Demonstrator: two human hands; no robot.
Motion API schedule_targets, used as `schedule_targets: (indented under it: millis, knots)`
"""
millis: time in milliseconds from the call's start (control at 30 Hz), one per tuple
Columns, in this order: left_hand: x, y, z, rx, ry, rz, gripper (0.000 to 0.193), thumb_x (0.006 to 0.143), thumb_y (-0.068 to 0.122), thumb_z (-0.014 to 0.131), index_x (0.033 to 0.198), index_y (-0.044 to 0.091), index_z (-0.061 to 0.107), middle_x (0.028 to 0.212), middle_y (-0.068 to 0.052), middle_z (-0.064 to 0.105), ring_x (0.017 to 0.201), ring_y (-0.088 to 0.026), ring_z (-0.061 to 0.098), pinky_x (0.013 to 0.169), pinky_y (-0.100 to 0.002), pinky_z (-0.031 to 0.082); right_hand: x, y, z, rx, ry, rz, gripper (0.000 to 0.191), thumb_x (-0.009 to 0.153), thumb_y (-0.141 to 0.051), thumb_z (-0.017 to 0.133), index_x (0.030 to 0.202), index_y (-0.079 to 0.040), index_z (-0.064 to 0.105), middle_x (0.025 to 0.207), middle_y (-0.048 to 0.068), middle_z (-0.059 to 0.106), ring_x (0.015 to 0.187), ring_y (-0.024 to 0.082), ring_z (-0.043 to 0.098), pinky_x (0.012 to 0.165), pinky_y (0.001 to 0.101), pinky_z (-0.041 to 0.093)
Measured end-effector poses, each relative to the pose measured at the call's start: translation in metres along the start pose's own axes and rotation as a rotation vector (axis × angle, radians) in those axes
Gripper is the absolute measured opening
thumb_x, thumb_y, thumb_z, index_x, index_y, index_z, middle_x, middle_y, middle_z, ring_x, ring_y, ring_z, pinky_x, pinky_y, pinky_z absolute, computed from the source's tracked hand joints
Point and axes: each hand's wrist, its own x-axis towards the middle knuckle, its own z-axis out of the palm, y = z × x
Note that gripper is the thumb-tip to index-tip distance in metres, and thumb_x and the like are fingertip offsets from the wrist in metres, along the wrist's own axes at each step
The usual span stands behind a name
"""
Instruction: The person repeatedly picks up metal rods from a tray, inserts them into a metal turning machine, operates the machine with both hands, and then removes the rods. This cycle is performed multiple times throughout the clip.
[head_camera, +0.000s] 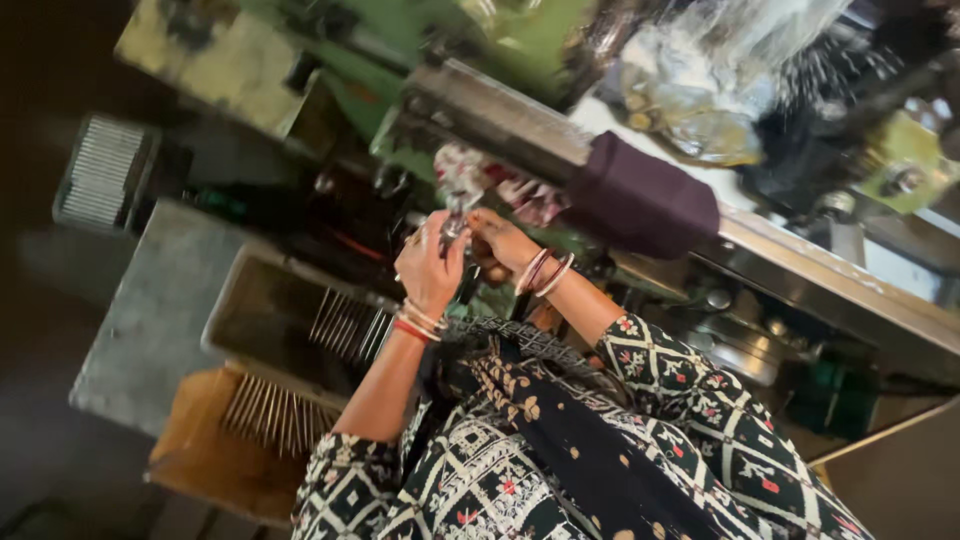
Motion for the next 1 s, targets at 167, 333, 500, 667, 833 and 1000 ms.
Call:
schedule_targets:
  millis: [167, 333, 500, 667, 833, 1000]
  knots:
    - [-0.008, -0.017, -0.043, 0.072, 0.116, 0.018, 0.029, 0.098, 0.024, 0.072, 0.121, 0.009, 0.063, 0.092, -0.011, 0.069, 0.08, -0.035, 0.067, 0.069, -0.043, 0.053, 0.009, 0.008, 0.077, -0.183, 0.19, -0.054, 0.019, 0.106, -0.04, 0.052, 0.101, -0.022, 0.053, 0.064, -0.009, 0.037, 0.048, 0.004, 0.031, 0.04, 0.0231, 0.016]
    - [-0.02, -0.045, -0.081, 0.124, 0.035, 0.042, 0.025, 0.095, 0.022, 0.07, 0.115, 0.01, 0.062, 0.088, -0.009, 0.067, 0.078, -0.033, 0.065, 0.067, -0.045, 0.051, 0.001, 0.001, 0.1, -0.168, -0.113, 0.125, 0.028, 0.107, -0.046, 0.047, 0.097, -0.02, 0.05, 0.063, -0.009, 0.032, 0.047, 0.004, 0.026, 0.038, 0.023, 0.016]
    - [-0.016, -0.068, -0.126, 0.246, -0.195, 0.464, 0.025, 0.089, 0.029, 0.075, 0.102, 0.012, 0.061, 0.075, -0.008, 0.061, 0.069, -0.03, 0.063, 0.061, -0.044, 0.05, -0.007, 0.004, 0.104, -0.334, -0.351, 0.419, 0.031, 0.106, -0.048, 0.04, 0.098, -0.021, 0.055, 0.063, -0.009, 0.033, 0.044, 0.003, 0.023, 0.036, 0.0219, 0.015]
    - [-0.024, -0.044, -0.113, 0.25, -0.1, 0.226, 0.033, 0.093, 0.038, 0.074, 0.097, 0.009, 0.057, 0.076, -0.009, 0.06, 0.069, -0.032, 0.062, 0.066, -0.044, 0.05, -0.008, -0.004, 0.11, -0.223, -0.205, 0.224, 0.026, 0.109, -0.035, 0.047, 0.1, -0.013, 0.059, 0.066, -0.008, 0.037, 0.047, 0.004, 0.024, 0.037, 0.0213, 0.017]
    - [-0.035, -0.022, -0.095, 0.105, -0.072, 0.037, 0.036, 0.1, 0.039, 0.069, 0.103, 0.006, 0.055, 0.079, -0.014, 0.062, 0.074, -0.038, 0.063, 0.068, -0.048, 0.05, -0.023, -0.029, 0.103, -0.233, -0.124, 0.236, 0.018, 0.107, -0.025, 0.05, 0.103, -0.012, 0.061, 0.069, -0.006, 0.045, 0.046, 0.002, 0.027, 0.036, 0.0197, 0.019]
    - [-0.004, -0.012, -0.08, -0.197, 0.056, -0.413, 0.037, 0.104, 0.035, 0.063, 0.116, 0.003, 0.049, 0.088, -0.018, 0.069, 0.08, -0.039, 0.067, 0.069, -0.047, 0.051, 0.013, 0.014, 0.116, -0.64, 0.157, -0.801, 0.019, 0.119, -0.02, 0.054, 0.112, -0.007, 0.066, 0.089, 0.0, 0.059, 0.071, 0.005, 0.048, 0.057, 0.0247, 0.042]
